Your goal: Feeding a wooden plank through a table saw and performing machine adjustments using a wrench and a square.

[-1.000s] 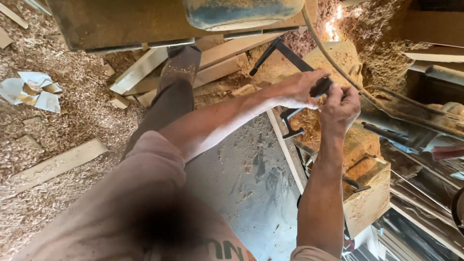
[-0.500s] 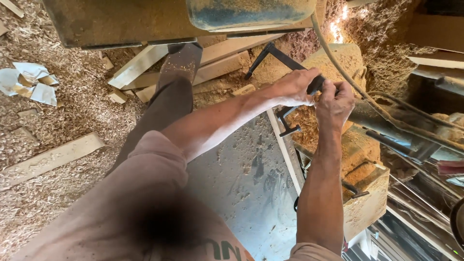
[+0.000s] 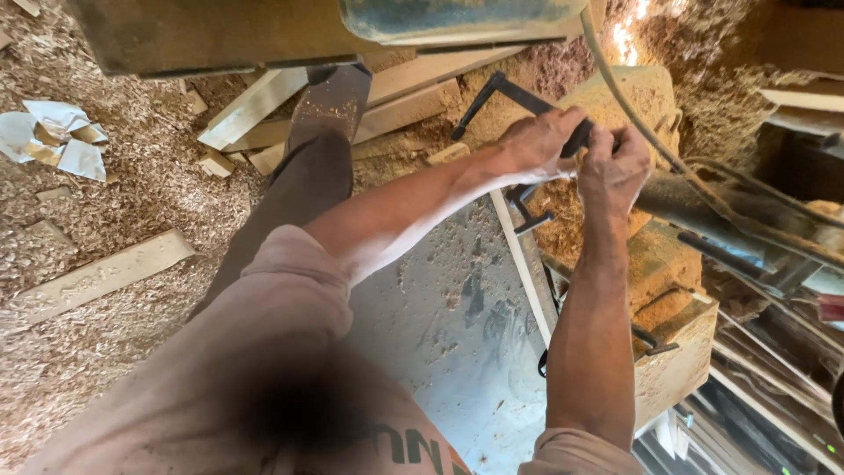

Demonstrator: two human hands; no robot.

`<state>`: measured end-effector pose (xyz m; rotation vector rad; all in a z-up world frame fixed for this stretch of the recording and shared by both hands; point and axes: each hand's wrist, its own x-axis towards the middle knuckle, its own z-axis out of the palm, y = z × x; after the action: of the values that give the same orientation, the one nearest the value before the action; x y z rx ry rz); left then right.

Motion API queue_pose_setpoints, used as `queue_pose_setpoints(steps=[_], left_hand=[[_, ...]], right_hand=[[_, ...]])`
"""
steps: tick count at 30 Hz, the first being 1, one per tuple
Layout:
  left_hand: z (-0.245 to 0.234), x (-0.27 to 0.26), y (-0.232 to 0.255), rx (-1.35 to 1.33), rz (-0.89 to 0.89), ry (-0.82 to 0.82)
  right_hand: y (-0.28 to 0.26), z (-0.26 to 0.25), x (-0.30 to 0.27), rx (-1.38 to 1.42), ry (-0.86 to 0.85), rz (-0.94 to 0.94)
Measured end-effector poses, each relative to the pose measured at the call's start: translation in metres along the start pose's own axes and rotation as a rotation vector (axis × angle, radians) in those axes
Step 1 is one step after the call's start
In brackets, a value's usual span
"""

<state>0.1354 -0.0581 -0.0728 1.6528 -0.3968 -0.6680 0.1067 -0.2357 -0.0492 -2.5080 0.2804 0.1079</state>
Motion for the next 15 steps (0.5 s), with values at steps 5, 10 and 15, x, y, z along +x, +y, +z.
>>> queue_pose_setpoints(steps=[5,10,15], left_hand=[[0.014,0.015,-0.038,0.046,-0.011,0.010],[0.031,0.038,-0.064,0.082,0.107,0.215],[0.040,0.049,-0.082,0.035,-0.125,0.111]], right_hand=[[-0.019,0.012,0.007,-0.104,0.025,0.188],[0.036,0.022,0.028,-0.273,0.099,-0.036],[0.005,-0.011,0.002,0.179,-0.077,0.243]])
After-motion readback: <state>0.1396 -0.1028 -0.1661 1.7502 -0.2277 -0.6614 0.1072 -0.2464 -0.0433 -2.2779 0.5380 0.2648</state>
